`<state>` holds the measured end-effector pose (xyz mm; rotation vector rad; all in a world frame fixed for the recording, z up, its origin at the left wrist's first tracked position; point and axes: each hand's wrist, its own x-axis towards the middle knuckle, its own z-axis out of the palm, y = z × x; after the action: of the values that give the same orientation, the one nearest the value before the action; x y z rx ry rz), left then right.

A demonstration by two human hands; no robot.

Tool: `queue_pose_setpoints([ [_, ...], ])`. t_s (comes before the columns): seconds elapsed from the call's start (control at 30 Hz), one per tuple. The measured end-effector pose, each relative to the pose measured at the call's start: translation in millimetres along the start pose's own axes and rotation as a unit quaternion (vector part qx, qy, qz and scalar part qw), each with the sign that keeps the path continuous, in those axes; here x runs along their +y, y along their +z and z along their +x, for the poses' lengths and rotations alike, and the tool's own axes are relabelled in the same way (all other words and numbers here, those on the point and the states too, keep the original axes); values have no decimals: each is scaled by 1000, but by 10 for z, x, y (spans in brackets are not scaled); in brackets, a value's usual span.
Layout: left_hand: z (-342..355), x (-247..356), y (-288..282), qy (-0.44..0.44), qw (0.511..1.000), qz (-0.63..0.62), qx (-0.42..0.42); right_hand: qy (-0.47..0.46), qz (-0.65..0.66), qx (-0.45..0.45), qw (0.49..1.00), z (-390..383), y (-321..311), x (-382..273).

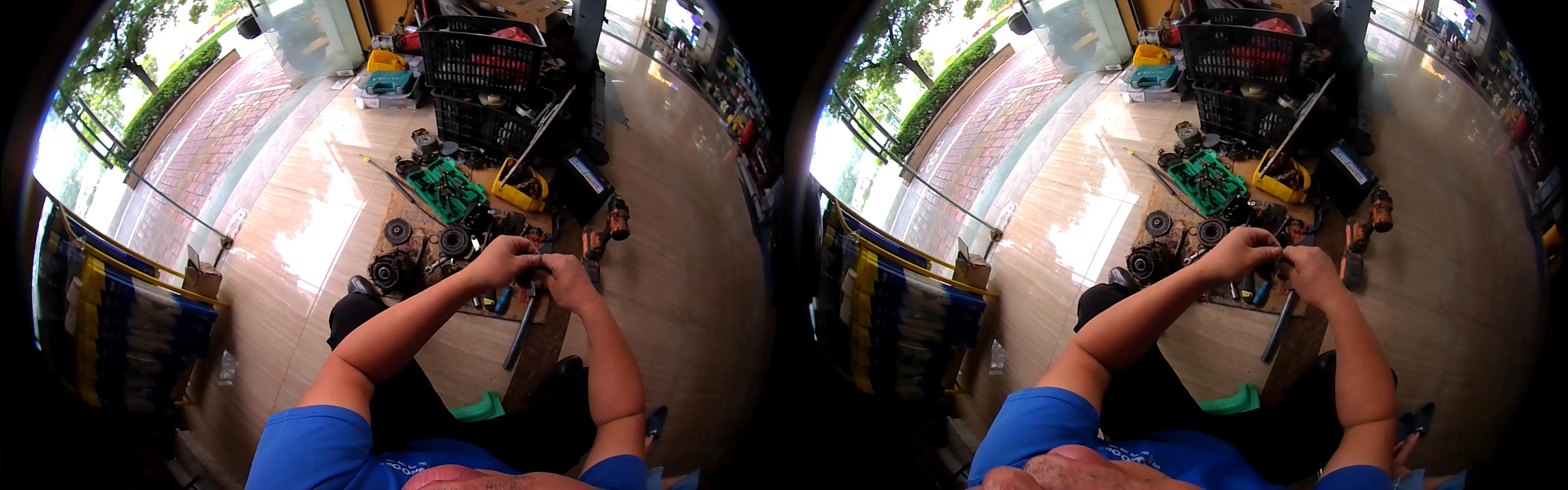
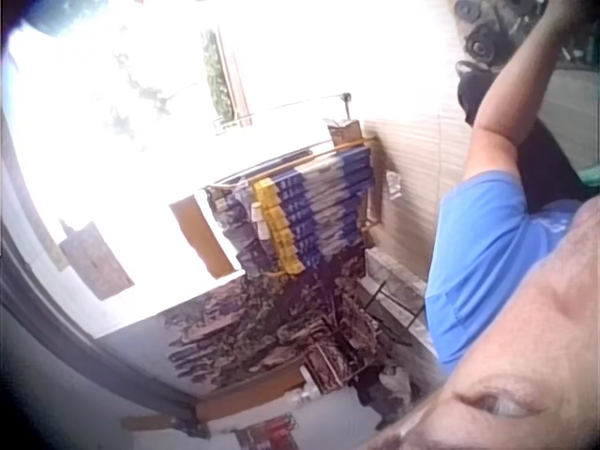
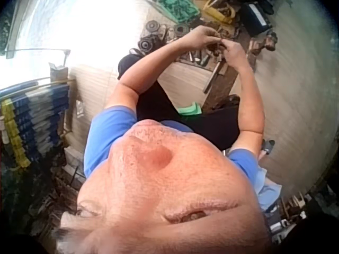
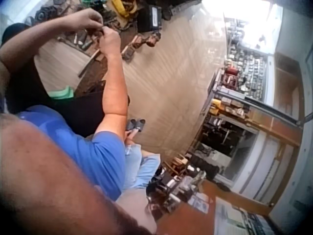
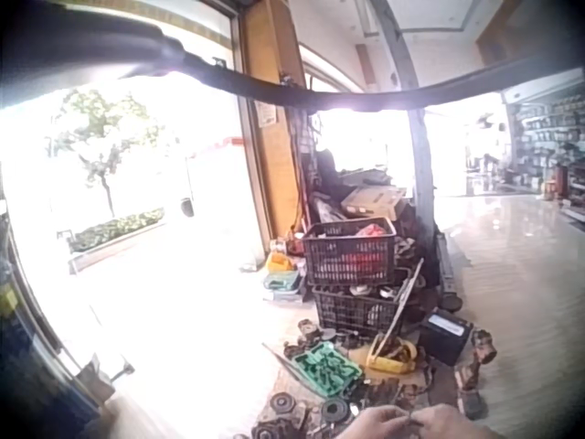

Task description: The person cleans and reassembles small metal gears and mechanical components by hand while sitting on the floor, using a thin metal rod to align or clean parts.

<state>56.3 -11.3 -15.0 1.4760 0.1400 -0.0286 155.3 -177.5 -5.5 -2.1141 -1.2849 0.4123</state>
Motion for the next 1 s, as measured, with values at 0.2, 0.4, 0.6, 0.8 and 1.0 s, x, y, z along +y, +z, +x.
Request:
queue_pose_setpoints([
  [0.2, -23, -30, 91, 37, 979, 200, 9, -25, -79, 12, 996, 12, -52, 19],
  [0.4, -37, -140, 183, 92, 941, 319, 61, -1, -85, 40, 996, 29, -12, 7],
  [0.6, -4, -267, 162, 72, 899, 416, 113, 37, -11, 83, 996, 51, 13, -93],
  [0.8, 71, -315, 165, 126, 920, 261, 262, 101, 100, 148, 979, 53, 246, -163],
  [1.0, 133, -378, 125, 43, 970, 52, 234, 93, 174, 176, 964, 86, 356, -164],
])
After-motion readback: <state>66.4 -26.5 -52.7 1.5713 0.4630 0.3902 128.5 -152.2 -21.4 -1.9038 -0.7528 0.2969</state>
